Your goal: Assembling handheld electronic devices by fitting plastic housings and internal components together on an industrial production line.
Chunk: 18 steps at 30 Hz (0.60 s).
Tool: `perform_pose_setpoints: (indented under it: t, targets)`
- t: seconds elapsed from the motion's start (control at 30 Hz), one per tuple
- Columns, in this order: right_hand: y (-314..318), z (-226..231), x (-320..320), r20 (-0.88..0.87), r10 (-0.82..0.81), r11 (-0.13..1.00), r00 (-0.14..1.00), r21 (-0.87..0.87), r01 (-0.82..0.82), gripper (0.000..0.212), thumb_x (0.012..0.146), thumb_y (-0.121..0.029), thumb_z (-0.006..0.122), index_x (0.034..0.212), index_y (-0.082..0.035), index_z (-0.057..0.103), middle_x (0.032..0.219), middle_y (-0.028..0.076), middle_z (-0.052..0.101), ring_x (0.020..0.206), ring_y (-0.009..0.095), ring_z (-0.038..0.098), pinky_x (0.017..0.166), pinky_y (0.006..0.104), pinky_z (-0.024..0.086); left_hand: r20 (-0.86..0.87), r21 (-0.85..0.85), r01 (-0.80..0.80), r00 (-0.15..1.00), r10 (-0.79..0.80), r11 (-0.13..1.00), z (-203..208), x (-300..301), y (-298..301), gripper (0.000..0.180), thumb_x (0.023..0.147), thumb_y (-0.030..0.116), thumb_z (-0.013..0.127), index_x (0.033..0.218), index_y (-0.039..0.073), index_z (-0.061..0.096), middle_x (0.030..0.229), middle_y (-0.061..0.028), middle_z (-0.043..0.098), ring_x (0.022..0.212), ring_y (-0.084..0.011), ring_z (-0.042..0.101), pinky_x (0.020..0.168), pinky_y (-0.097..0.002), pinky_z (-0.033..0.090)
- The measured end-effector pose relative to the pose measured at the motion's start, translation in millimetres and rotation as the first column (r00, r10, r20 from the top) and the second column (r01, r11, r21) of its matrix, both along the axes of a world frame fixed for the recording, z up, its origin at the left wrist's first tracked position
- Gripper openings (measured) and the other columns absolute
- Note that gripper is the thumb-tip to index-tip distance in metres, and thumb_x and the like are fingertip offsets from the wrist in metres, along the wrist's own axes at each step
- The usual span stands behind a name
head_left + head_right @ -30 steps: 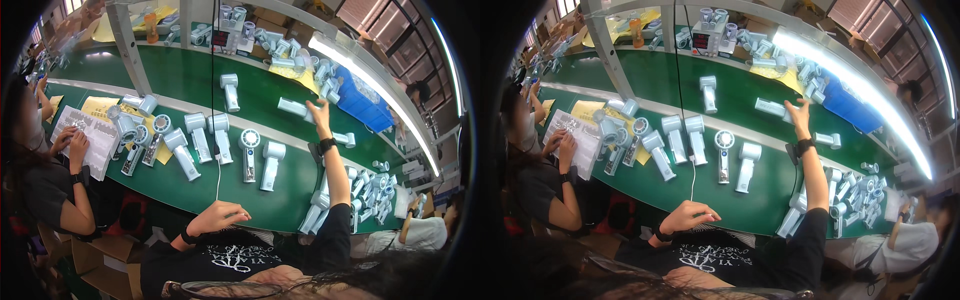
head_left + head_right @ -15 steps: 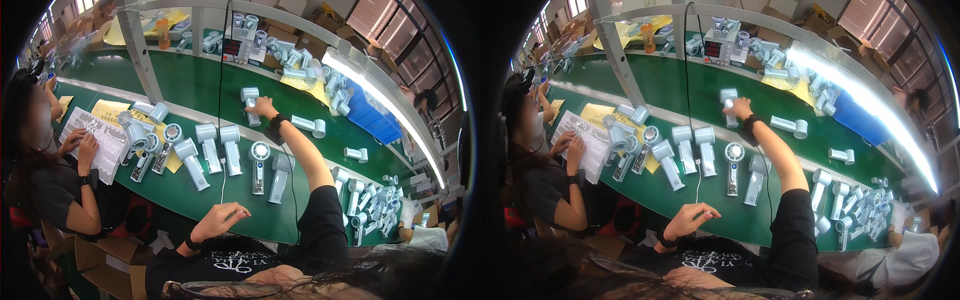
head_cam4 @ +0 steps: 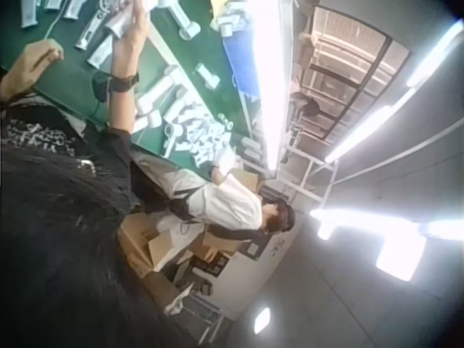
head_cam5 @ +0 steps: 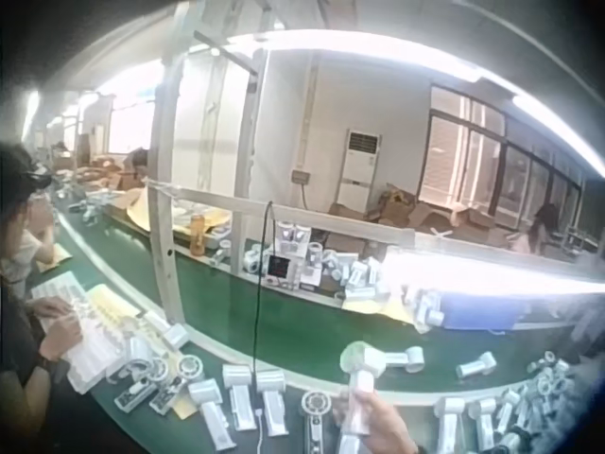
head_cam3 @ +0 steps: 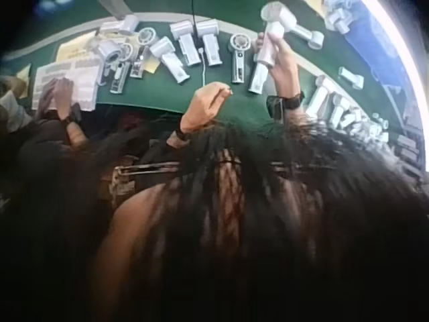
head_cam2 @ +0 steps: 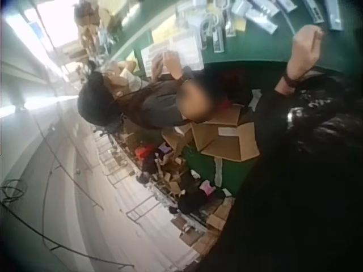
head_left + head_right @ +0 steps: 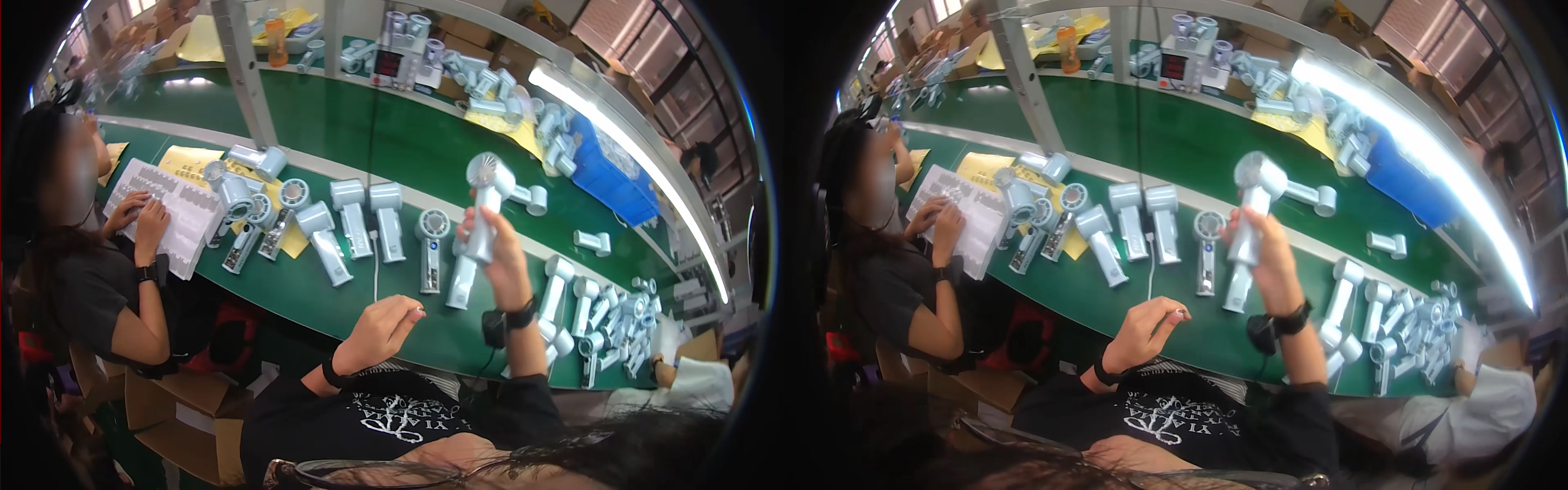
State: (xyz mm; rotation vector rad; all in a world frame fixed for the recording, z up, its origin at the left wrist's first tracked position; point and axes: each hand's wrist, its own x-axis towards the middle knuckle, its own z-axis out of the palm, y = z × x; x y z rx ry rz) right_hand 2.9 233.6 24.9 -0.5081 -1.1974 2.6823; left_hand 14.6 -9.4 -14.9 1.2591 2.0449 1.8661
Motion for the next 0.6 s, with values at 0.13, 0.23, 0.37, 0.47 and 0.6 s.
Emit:
perform_pose_setpoints:
  t: [0.13,0.23,0.37,0.47,0.6]
  targets:
    - [-61.7,0.1,-1.1,0.086,0.012,0.999,0.996,-0.038,-0.008,0.034,0.091,-0.021,0.061,0.114,0.002,0.05,0.095,0.009,0.059,0.084,0.018,0.061,0.078,0.0328,0.052,-0.195,-0.024,-0.17,0.967,0.163,0.985,16.4,-13.9,4.6,0.003,0.091,0.002,0.058,0.091,-0.001,0.058,0.079,-0.0142,0.058,0.068,-0.0317,0.057,0.061,-0.0378,0.044]
    - [-79.1,3.3,-14.3,0.11,0.109,0.986,0.988,-0.137,-0.094,0.032,0.093,-0.021,0.057,0.113,0.003,0.049,0.096,0.011,0.059,0.085,0.02,0.061,0.079,0.0345,0.052,-0.238,-0.026,-0.31,0.925,0.296,0.95,15.5,-17.1,9.0,0.005,0.089,0.002,0.059,0.089,-0.001,0.056,0.075,-0.0142,0.055,0.066,-0.0326,0.054,0.06,-0.0396,0.042]
    - [-89.1,9.0,-25.2,0.112,0.142,0.982,0.984,-0.14,-0.126,0.03,0.094,-0.02,0.053,0.113,0.003,0.049,0.098,0.012,0.059,0.087,0.022,0.062,0.081,0.0365,0.051,-0.287,-0.013,-0.421,0.87,0.4,0.907,13.6,-27.5,16.2,0.006,0.087,0.002,0.06,0.087,-0.001,0.055,0.073,-0.0141,0.053,0.066,-0.0328,0.052,0.06,-0.0406,0.041]
    - [-94.3,11.2,-29.4,0.098,0.12,0.99,0.988,-0.09,-0.111,0.03,0.095,-0.02,0.051,0.114,0.002,0.048,0.101,0.013,0.058,0.089,0.023,0.062,0.082,0.0377,0.051,-0.321,-0.021,-0.464,0.842,0.433,0.886,15.4,-32.5,19.8,0.006,0.087,0.002,0.06,0.086,-0.001,0.055,0.072,-0.0141,0.052,0.066,-0.0325,0.052,0.06,-0.0409,0.041]
    - [-100.7,15.1,-37.4,0.081,0.025,0.999,0.996,-0.025,-0.023,0.039,0.096,-0.015,0.05,0.127,-0.001,0.032,0.105,0.014,0.055,0.087,0.025,0.062,0.077,0.0379,0.053,-0.365,-0.059,-0.53,0.8,0.476,0.846,15.3,-36.0,23.3,0.006,0.086,0.001,0.06,0.085,-0.001,0.055,0.072,-0.0144,0.052,0.066,-0.0323,0.052,0.06,-0.0414,0.041]
